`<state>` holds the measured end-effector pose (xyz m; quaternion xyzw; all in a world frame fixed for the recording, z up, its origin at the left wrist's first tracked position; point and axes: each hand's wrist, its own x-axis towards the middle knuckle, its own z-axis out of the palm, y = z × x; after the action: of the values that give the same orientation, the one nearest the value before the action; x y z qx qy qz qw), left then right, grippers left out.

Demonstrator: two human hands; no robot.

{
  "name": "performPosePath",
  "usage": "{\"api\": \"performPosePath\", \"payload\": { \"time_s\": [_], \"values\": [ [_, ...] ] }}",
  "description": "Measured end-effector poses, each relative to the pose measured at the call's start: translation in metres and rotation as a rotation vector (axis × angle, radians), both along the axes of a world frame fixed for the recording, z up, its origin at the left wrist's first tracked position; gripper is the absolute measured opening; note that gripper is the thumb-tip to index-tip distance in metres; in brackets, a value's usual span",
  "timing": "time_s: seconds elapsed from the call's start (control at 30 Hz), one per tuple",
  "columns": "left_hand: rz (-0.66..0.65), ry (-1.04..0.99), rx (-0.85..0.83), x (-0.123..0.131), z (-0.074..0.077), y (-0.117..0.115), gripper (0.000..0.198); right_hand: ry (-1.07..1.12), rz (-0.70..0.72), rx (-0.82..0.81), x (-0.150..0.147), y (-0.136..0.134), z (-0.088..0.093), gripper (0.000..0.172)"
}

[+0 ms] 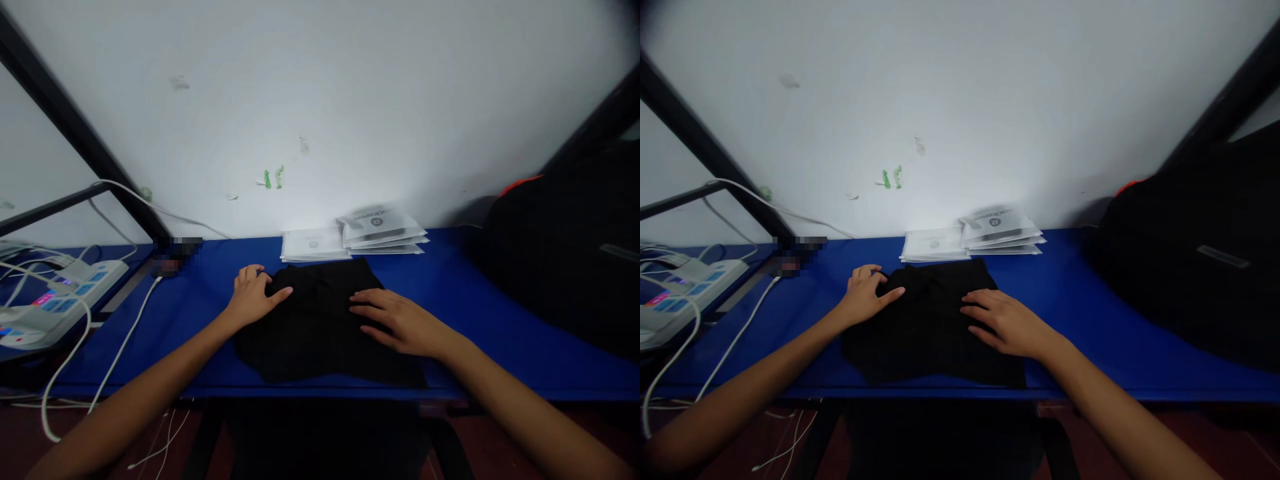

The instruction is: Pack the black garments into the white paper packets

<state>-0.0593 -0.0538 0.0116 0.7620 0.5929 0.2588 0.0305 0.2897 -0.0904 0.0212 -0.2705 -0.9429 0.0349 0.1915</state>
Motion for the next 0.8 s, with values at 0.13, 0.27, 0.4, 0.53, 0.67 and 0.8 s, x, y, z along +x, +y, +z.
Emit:
{"api": "performPosePath", "payload": {
  "time_s": [0.13,0.27,0.4,0.53,0.67,0.8],
  "values": [
    [-0.030,0.019,-0.035,0.005,0.000,0.002,0.046,0.006,-0.016,0.014,0.001,-0.001,0.000,0.035],
    [-0.020,-0.117,0.027,0.008,0.014,0.006,0.031,0.066,-0.041,0.033,0.002,-0.002,0.004,0.039],
    [-0.069,-0.331,0.205,0.013,0.034,0.009,0.020,0.114,-0.052,0.024,0.001,-0.002,0.007,0.033],
    [-0.457,-0.160,0.110,0.026,0.039,0.001,0.033,0.098,-0.053,0.018,0.001,-0.002,0.007,0.032],
    [-0.674,0.172,-0.078,0.039,0.039,-0.015,0.038,0.076,-0.065,0.019,0.002,-0.002,0.007,0.032],
    [-0.636,0.264,-0.056,0.043,0.042,-0.018,0.041,0.082,-0.071,0.006,0.001,-0.003,0.008,0.030]
  ]
}}
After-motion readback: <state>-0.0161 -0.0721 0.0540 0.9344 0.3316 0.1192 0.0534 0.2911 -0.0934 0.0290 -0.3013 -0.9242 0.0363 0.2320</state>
